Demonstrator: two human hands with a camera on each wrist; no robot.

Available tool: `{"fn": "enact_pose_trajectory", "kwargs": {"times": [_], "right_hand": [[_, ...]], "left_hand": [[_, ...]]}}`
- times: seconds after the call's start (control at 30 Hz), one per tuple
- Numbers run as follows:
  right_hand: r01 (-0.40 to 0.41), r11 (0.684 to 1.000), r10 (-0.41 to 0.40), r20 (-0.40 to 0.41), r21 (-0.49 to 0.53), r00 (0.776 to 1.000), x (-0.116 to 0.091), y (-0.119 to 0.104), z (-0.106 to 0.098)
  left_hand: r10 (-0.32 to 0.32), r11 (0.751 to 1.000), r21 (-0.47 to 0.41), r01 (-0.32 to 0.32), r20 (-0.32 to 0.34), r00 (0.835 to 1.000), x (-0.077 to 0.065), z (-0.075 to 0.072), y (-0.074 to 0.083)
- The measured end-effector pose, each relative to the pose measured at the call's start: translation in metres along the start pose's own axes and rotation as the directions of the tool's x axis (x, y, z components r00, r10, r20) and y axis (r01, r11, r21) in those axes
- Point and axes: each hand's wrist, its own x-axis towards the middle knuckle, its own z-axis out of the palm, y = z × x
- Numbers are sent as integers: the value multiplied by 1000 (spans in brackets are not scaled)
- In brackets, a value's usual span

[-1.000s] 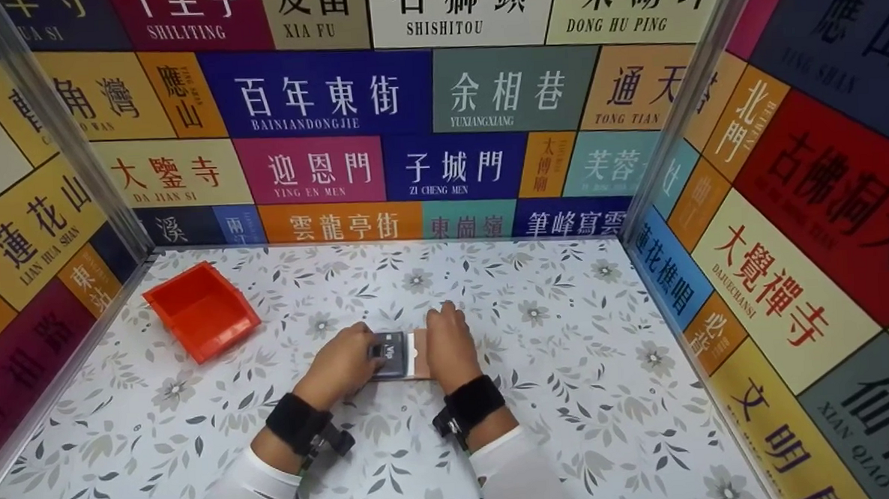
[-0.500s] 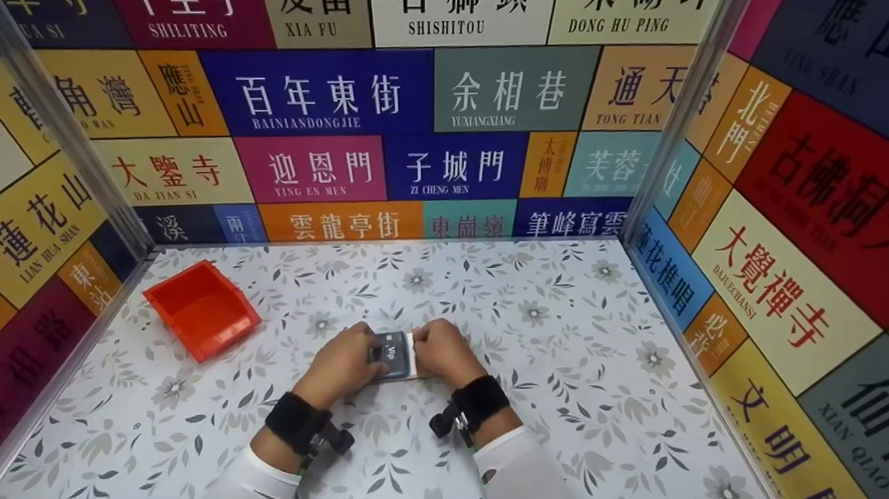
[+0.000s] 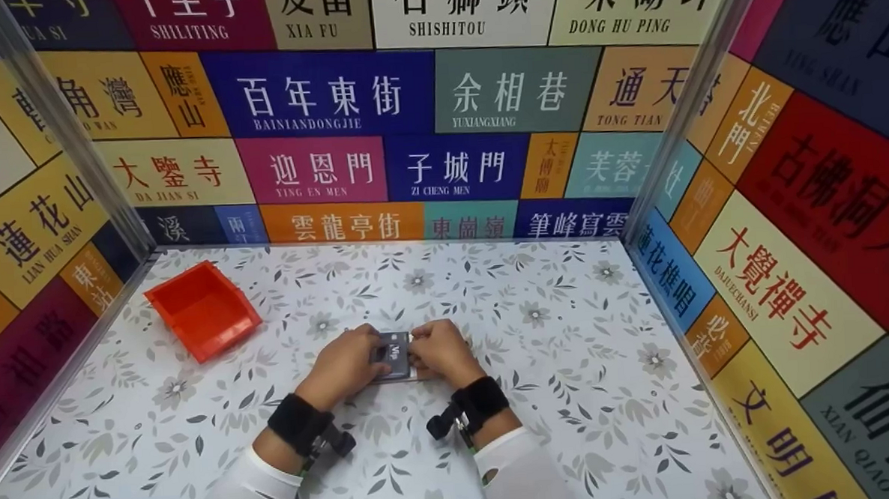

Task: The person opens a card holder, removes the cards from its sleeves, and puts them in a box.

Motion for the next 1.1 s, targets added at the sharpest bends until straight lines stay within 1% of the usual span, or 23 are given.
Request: {"fn": "enact_pose_trajectory", "kwargs": {"times": [0.13,0.23,0.37,0.5,0.7,0.93,1.1], "right_hand": [[9,1000,-9,-4,-13,1000,0,2,0],[15,1000,-15,-5,-27,1000,0,2,-1],[13,1000,-13,12,-7,1000,0,2,-2],[16,1000,-16,22,-5,1000,0,3,-2],[23,998,-22,20,-52,1000,0,4,-2],[29,996,-29,8,-83,1000,1,2,-2],[1,998,-1,12,-67,1000,2,4,-1]], "left_hand": [[23,999,36,-23,7,1000,0,1,1],[29,999,46,-29,4,1000,0,1,3],[32,998,59,-32,0,999,-1,1,3],[38,997,60,-38,0,999,-1,2,2],[36,998,45,-36,0,999,-2,5,2],[33,997,74,-34,6,999,-1,4,3],[37,996,78,-38,14,999,-3,3,4]]}}
